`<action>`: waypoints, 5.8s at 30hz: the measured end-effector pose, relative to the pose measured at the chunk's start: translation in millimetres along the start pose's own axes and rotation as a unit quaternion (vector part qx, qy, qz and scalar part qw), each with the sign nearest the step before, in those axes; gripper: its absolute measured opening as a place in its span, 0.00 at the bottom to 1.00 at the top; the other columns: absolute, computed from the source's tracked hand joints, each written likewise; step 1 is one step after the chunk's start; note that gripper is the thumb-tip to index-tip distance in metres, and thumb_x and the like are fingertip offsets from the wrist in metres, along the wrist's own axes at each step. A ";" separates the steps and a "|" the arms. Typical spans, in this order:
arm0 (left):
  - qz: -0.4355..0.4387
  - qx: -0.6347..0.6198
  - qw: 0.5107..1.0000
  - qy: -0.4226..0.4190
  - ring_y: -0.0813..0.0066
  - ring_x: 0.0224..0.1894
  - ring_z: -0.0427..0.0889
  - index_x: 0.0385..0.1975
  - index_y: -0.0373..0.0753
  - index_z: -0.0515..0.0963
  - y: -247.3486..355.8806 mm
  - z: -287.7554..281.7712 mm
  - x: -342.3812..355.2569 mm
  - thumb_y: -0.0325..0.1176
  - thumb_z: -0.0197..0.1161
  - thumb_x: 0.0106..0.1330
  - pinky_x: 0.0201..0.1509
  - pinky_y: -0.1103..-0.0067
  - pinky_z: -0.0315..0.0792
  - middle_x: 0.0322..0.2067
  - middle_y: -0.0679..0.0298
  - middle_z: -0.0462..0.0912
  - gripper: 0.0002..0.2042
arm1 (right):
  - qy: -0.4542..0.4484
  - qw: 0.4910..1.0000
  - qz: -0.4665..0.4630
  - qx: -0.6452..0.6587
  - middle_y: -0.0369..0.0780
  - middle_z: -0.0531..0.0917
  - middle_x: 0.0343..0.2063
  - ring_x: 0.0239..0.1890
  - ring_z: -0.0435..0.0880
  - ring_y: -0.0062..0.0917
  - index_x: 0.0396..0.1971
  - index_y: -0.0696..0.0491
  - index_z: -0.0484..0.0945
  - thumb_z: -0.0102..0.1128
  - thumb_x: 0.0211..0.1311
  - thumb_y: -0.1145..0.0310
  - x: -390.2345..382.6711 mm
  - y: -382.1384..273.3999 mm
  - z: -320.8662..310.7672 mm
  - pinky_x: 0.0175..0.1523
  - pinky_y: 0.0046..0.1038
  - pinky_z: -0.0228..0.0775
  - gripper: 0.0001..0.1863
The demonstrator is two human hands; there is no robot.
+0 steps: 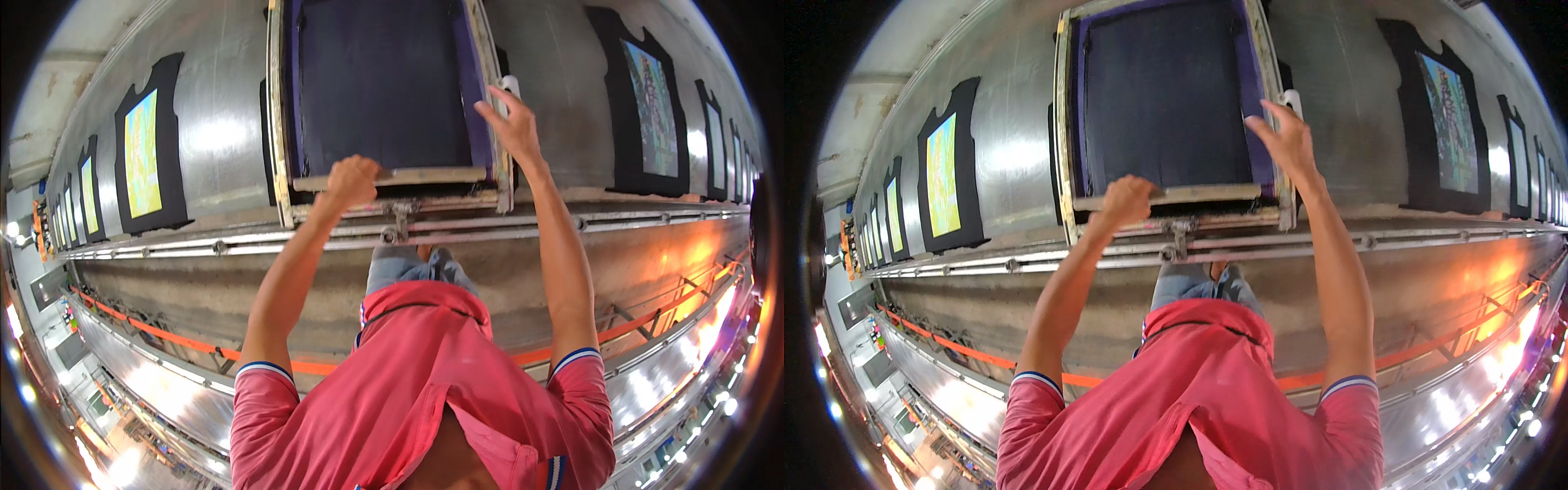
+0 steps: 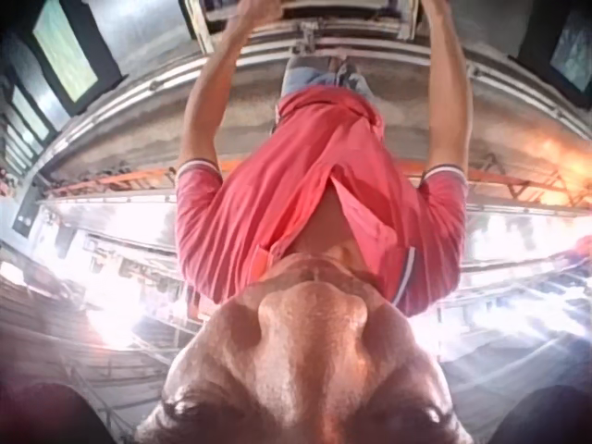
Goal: The person performs screen printing on a black t-shirt using a squeegee to pull ink across a screen. The person repeatedly pulls the squeegee across the screen to apply ink to the t-shirt graphic.
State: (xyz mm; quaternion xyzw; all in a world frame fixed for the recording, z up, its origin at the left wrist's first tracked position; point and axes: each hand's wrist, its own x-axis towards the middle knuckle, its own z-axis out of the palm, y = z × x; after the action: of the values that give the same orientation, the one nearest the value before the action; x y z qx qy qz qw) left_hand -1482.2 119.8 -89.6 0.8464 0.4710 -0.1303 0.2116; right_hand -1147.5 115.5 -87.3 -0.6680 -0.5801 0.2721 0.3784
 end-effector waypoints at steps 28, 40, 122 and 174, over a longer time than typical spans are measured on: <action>0.001 0.033 0.992 0.118 0.51 0.39 0.85 0.38 0.38 0.85 -181.3 -240.6 395.7 0.25 0.58 0.52 0.44 0.62 0.78 0.34 0.49 0.86 0.14 | 0.070 0.939 0.335 0.019 0.29 0.70 0.19 0.22 0.64 0.13 0.43 0.55 0.83 0.64 0.64 0.63 85.8 30.1 -1.0 0.28 0.22 0.56 0.13; 0.017 -0.040 0.970 0.239 0.57 0.38 0.86 0.41 0.47 0.87 -116.8 -118.2 214.5 0.21 0.57 0.54 0.42 0.64 0.80 0.34 0.59 0.88 0.18 | 0.074 0.960 0.269 0.013 0.30 0.71 0.18 0.22 0.65 0.15 0.39 0.56 0.85 0.66 0.61 0.59 83.2 43.2 -8.1 0.28 0.25 0.58 0.15; 0.037 -0.001 0.995 0.096 0.55 0.51 0.84 0.41 0.40 0.85 -683.1 -51.0 -324.0 0.18 0.54 0.48 0.56 0.62 0.75 0.42 0.55 0.87 0.21 | 0.137 0.963 0.215 0.083 0.53 0.83 0.22 0.26 0.85 0.47 0.35 0.58 0.78 0.49 0.64 0.68 45.6 -365.9 635.0 0.32 0.48 0.77 0.11; -0.383 0.107 0.915 -0.064 0.61 0.42 0.84 0.50 0.46 0.82 -694.2 -44.7 -336.9 0.25 0.60 0.59 0.48 0.67 0.76 0.42 0.58 0.87 0.19 | 0.044 0.964 0.200 0.167 0.49 0.83 0.24 0.24 0.85 0.40 0.40 0.57 0.70 0.46 0.71 0.67 42.3 -372.4 623.3 0.27 0.38 0.77 0.09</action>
State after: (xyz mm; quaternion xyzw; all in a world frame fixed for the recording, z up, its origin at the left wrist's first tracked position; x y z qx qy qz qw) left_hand -2249.0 215.4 -72.5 0.6085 0.7279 -0.3046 0.0836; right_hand -1852.1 290.4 -130.7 -0.7094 -0.3635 0.4054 0.4475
